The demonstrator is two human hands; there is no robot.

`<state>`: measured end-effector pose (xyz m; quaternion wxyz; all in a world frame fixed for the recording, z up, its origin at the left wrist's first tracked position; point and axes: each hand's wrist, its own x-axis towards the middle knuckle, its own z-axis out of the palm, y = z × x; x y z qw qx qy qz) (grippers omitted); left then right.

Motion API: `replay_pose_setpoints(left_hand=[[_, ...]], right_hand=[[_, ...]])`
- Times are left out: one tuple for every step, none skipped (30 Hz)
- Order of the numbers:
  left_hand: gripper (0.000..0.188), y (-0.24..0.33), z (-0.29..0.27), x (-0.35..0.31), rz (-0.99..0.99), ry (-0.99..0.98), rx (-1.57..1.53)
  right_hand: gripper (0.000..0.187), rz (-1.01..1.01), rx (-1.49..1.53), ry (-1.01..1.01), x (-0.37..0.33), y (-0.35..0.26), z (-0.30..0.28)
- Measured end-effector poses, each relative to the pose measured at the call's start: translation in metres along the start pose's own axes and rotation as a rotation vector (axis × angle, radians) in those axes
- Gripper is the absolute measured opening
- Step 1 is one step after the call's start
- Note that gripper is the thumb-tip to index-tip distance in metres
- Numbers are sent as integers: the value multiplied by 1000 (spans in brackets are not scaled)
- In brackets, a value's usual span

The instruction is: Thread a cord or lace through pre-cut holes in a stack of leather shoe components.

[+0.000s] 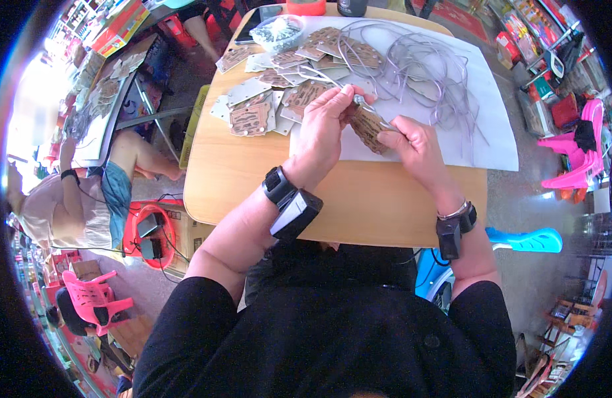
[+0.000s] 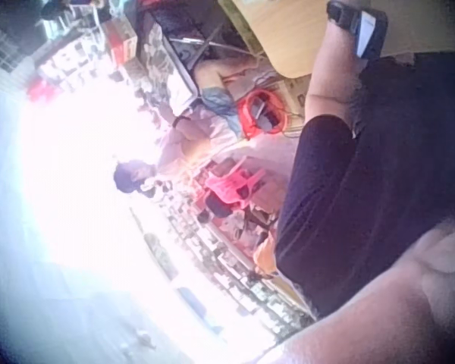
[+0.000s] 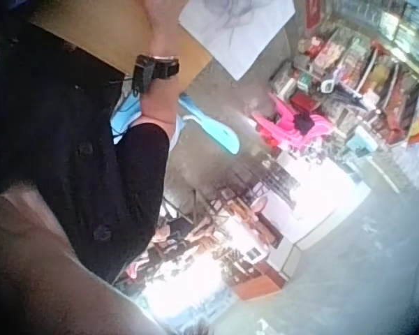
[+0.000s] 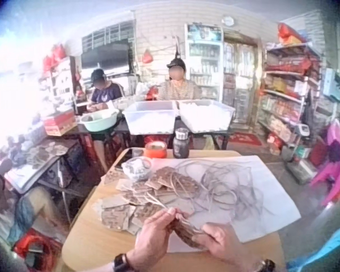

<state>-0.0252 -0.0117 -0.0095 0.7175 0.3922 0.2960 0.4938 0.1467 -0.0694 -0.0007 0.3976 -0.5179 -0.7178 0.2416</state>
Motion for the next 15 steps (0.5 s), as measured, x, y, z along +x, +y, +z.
replay_pose_setpoints(left_hand=[[24, 1, -2, 0, 12, 10, 5], [24, 4, -3, -1, 6, -13, 51], [25, 6, -2, -3, 2, -35, 98], [27, 12, 4, -10, 45, -41, 180], [28, 19, 11, -19, 26, -59, 286], [23, 16, 23, -26, 37, -77, 240], [23, 11, 24, -28, 63, -40, 253], [21, 4, 20, -28, 54, -141, 215], [20, 5, 15, -28, 42, -255, 179], [20, 16, 15, -31, 59, -238, 183], [18, 29, 13, -33, 169, -127, 238], [17, 45, 13, -36, 274, -18, 291], [17, 67, 9, -41, 318, 38, 315], [17, 91, -1, -46, 360, 90, 337], [20, 113, -18, -49, 480, 194, 419]], right_hand=[[24, 44, 46, 13, 1, -2, 2], [24, 86, 94, 22, 1, -5, 3], [24, 68, 102, 11, 0, -5, 3], [23, 131, 155, 53, -1, -3, 2], [22, 194, 208, 92, -2, -2, 2], [22, 169, 218, 71, -5, -2, -1], [20, 176, 263, 72, -7, -3, -2], [19, 187, 303, 67, -5, -4, -2], [19, 161, 316, 43, -4, -4, 1], [20, 132, 457, 43, -6, -2, 3], [22, 106, 598, 42, -7, 1, 3], [29, 76, 584, -21, -7, 5, 1], [29, 70, 584, -27, -6, 5, 1], [34, 144, 456, -86, -6, 6, -1], [38, 211, 332, -149, -5, 4, 0]])
